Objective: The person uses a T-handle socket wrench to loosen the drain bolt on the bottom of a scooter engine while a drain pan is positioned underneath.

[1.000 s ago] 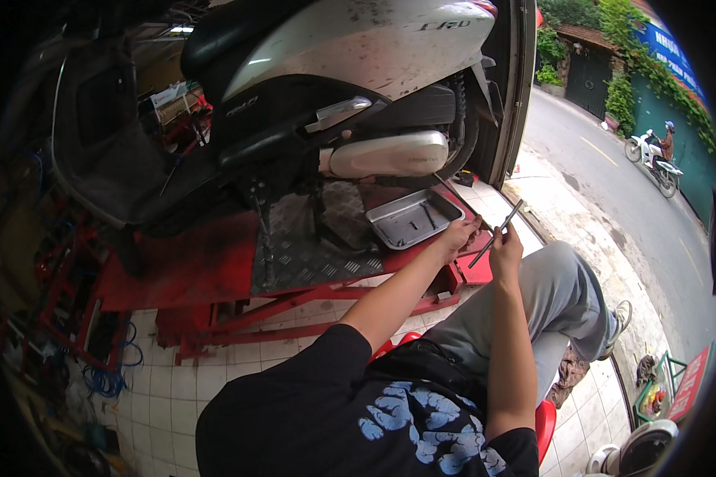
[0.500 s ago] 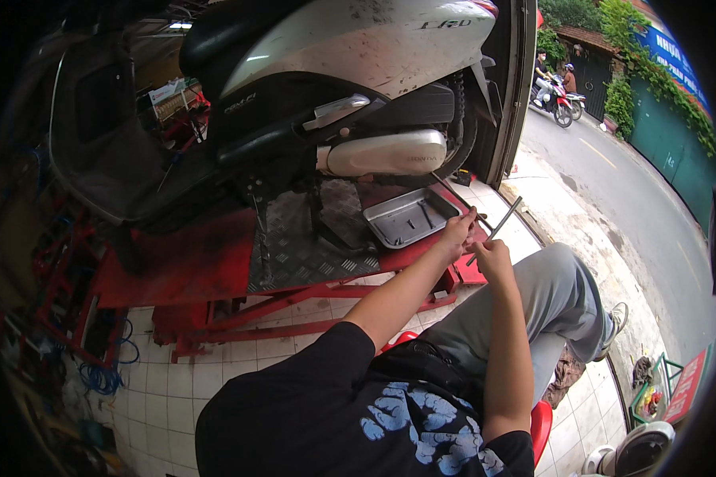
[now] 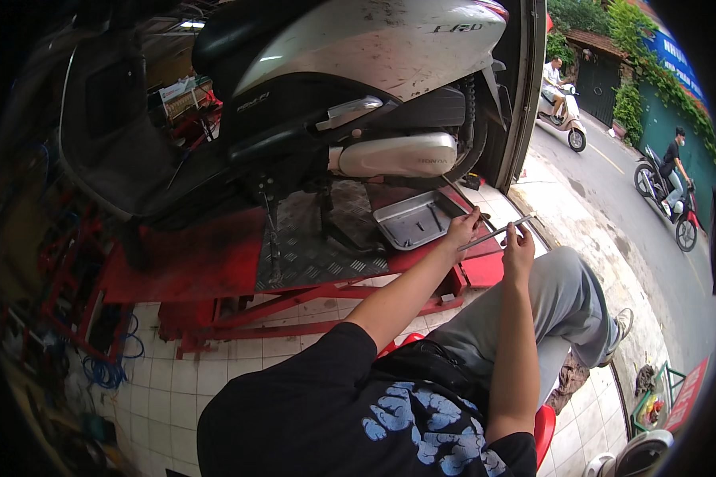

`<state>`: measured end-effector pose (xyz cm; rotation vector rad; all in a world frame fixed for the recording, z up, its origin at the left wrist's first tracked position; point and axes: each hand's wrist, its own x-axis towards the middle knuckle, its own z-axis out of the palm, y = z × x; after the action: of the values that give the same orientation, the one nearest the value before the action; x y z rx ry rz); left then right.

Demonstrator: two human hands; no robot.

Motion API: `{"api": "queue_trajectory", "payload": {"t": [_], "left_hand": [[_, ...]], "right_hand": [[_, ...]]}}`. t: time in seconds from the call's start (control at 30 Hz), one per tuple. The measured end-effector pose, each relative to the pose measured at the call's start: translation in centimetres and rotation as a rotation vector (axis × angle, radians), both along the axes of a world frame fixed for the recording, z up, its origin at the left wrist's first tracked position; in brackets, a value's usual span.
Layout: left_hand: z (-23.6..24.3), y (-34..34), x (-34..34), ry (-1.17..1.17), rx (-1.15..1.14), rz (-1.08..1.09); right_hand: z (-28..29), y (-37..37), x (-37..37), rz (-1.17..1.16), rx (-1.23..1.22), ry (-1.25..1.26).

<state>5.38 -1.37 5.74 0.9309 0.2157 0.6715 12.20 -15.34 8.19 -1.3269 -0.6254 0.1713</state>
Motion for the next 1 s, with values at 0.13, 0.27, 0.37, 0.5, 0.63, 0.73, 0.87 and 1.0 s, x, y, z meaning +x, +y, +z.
{"api": "queue_trajectory", "payload": {"t": [0.13,0.27,0.37,0.5,0.63,0.73,0.87,1.0], "left_hand": [[-1.2,-0.5,-0.3,0.078,-0.057,-0.017],[-1.5,-1.1,-0.8,0.091,-0.078,-0.065],[-1.6,-1.7,-0.6,0.231,0.091,-0.114],[-1.0,-1.4,-0.4,0.17,0.073,-0.041],[-0.1,-2.5,0.0,0.071,-0.072,-0.086],[-1.2,-0.7,1.3,0.047,-0.066,-0.04],[-1.2,-0.4,1.7,0.079,-0.052,-0.094],[-0.6,-0.4,1.8,0.025,-0.089,-0.057]], "right_hand": [[-0.5,0.1,-0.4,-0.078,-0.044,-0.237],[0.8,-0.5,-2.2,-0.136,-0.148,-0.331],[1.2,-0.5,-2.5,-0.175,-0.196,-0.365],[1.4,-0.4,-3.2,-0.13,-0.073,-0.627],[1.8,-1.4,-4.7,0.087,-0.211,-0.634],[1.5,-0.9,-3.9,0.167,-0.465,-0.566],[0.5,-0.8,-2.5,0.121,-0.51,-0.329],[0.3,-0.5,-1.9,-0.077,-0.55,-0.262]]}}
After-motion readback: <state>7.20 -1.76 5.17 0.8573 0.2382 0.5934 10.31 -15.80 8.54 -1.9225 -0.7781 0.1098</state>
